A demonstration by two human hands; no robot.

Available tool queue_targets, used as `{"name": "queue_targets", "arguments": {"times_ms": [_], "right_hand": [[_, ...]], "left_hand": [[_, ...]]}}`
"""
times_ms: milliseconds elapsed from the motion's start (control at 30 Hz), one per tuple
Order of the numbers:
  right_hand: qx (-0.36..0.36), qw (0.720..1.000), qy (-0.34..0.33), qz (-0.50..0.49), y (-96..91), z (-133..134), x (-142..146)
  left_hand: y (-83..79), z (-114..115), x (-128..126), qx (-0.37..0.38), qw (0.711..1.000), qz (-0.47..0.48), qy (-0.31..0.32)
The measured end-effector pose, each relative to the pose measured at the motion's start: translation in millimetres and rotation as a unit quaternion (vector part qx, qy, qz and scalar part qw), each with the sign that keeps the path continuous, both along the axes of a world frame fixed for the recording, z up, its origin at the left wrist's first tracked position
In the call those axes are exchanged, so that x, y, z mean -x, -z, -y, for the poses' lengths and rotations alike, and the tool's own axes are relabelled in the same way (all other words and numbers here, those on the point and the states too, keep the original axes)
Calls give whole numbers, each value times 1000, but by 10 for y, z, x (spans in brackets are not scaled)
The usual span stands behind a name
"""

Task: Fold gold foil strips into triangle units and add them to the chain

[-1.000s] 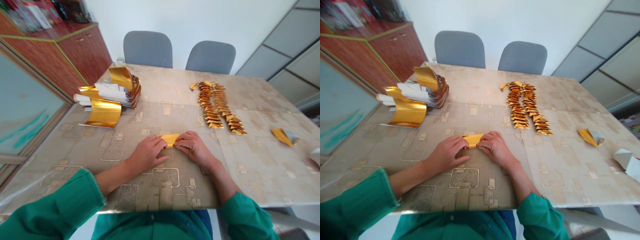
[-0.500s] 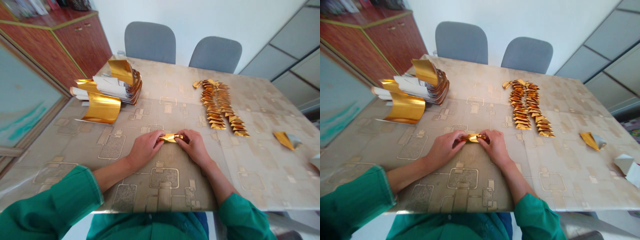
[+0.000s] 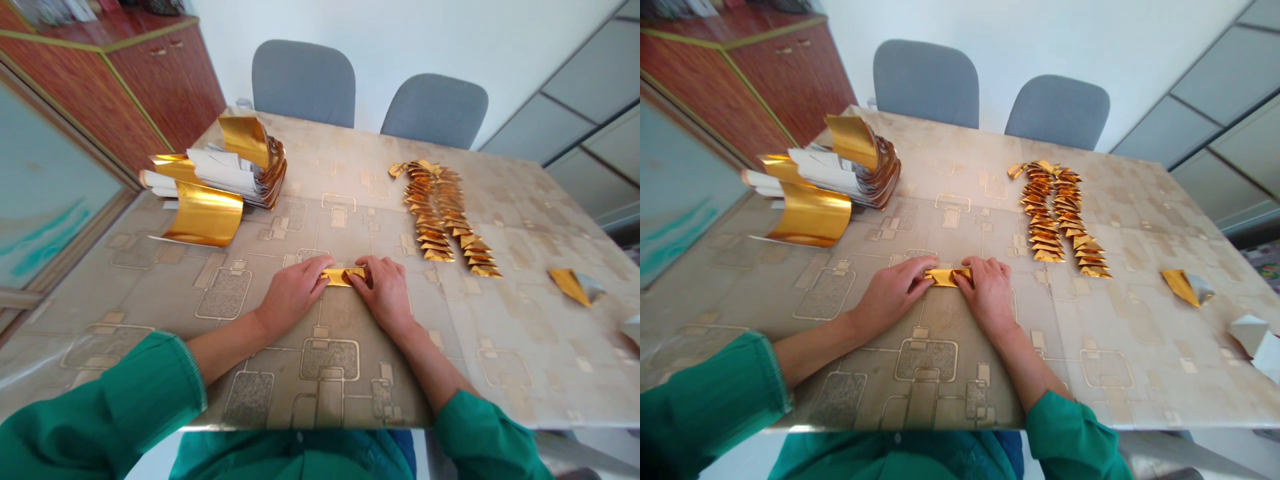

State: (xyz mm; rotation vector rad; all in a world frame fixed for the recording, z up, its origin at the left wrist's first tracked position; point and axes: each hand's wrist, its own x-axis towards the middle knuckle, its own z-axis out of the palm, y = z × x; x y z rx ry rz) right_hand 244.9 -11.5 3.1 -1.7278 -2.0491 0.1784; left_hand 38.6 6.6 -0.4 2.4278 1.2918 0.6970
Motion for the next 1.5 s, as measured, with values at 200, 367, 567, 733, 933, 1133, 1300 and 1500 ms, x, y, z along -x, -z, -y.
{"name": "queue_targets", "arguments": {"times_ms": [200,367,567,733,933,1133,1300,1500], "right_hand": [[3,1000,5,7,-3,-11,-1],[5,1000,6,16,-2,-13,-7],[9,1000,9,21,2,-13,-1],[2,999,32,28,-10,3,-43],[-50,996,-18,68,-31,42,19],[6,996,22,92,8,-9,123],[24,994,30,106,-5,-16,122],[11,992,36,118,24,-23,138]], "left_hand": [[-34,-13,17,-65,997,-37,24],[-74,134,-33,-158,975,-95,123],[61,301,-68,-103,967,-185,143],[65,295,-59,-94,962,-207,150],[45,282,-65,-94,959,-219,154],[39,270,-39,-81,962,-212,151],[69,255,112,-84,962,-210,154],[62,274,275,-87,964,-211,135]]}}
